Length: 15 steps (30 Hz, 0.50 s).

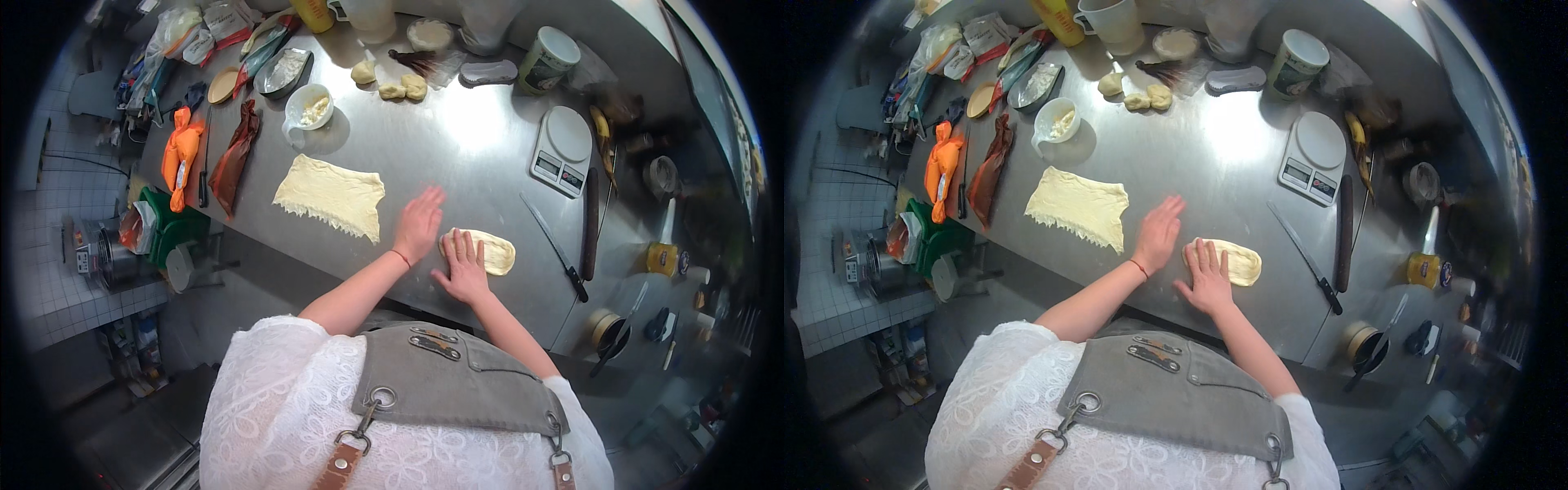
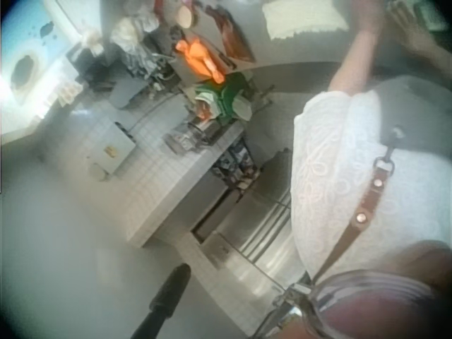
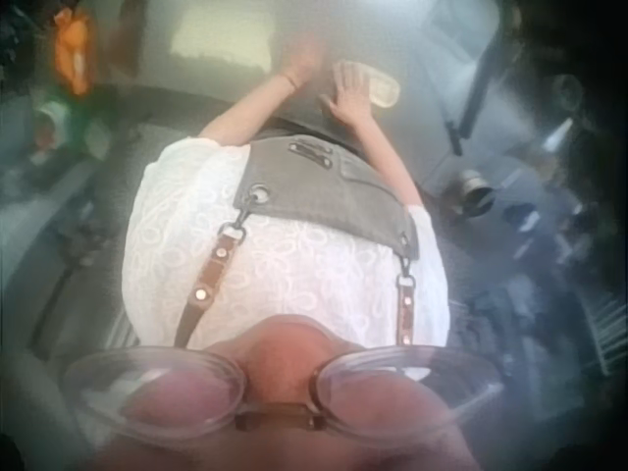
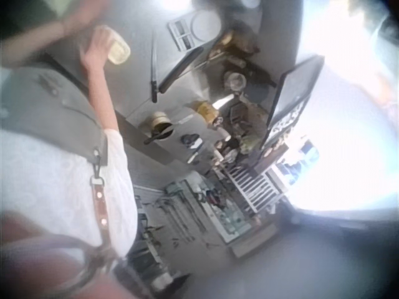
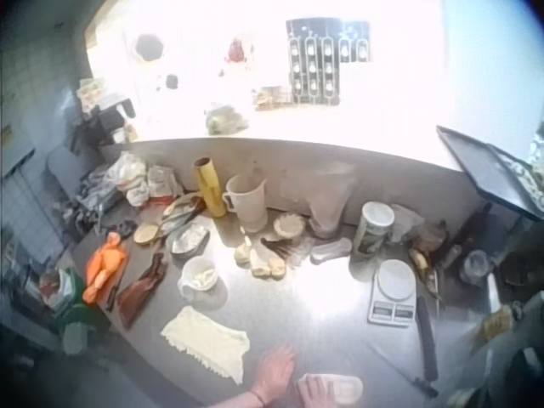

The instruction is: The person retrieves dough from a walk-in cooler, places it on a stainless steel counter, and portions it into smaller pieces using a knife. They weigh portions on a digital scale, then roll out individual pieces into flat sheets using a rolling pin.

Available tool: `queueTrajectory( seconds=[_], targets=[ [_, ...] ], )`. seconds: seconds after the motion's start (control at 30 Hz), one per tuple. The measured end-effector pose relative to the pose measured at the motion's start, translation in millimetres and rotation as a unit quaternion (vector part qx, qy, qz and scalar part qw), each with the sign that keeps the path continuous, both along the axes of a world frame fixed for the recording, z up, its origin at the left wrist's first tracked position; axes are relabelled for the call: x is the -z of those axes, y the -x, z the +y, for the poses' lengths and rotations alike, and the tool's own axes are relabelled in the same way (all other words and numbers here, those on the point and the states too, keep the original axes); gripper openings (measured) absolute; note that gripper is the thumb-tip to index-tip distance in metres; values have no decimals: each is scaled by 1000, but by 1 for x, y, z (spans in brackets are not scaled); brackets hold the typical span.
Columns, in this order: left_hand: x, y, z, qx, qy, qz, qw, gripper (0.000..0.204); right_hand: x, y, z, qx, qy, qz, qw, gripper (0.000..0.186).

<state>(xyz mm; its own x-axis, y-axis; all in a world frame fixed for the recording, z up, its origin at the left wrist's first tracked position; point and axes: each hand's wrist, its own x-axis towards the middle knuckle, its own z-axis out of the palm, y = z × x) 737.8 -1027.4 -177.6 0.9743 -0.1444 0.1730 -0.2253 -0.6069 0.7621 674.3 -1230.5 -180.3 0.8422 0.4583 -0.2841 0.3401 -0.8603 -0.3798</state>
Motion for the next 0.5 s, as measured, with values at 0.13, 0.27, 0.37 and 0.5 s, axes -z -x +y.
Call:
queueTrajectory(
  seconds=[0.13,0.27,0.37,0.5],
  targets=[
    [-7,25,-49,92,-17,-32,995,46,7,-12,-11,-33,100,49,993,95],
    [-4,37,-68,135,-25,-27,990,48,15,-2,-47,112,-67,-27,991,88],
    [5,32,-76,247,-180,38,951,58,14,9,-83,87,-93,-21,992,82],
    [21,11,-83,347,-301,89,884,65,7,-16,-146,176,-175,-170,954,55]
  ],
)
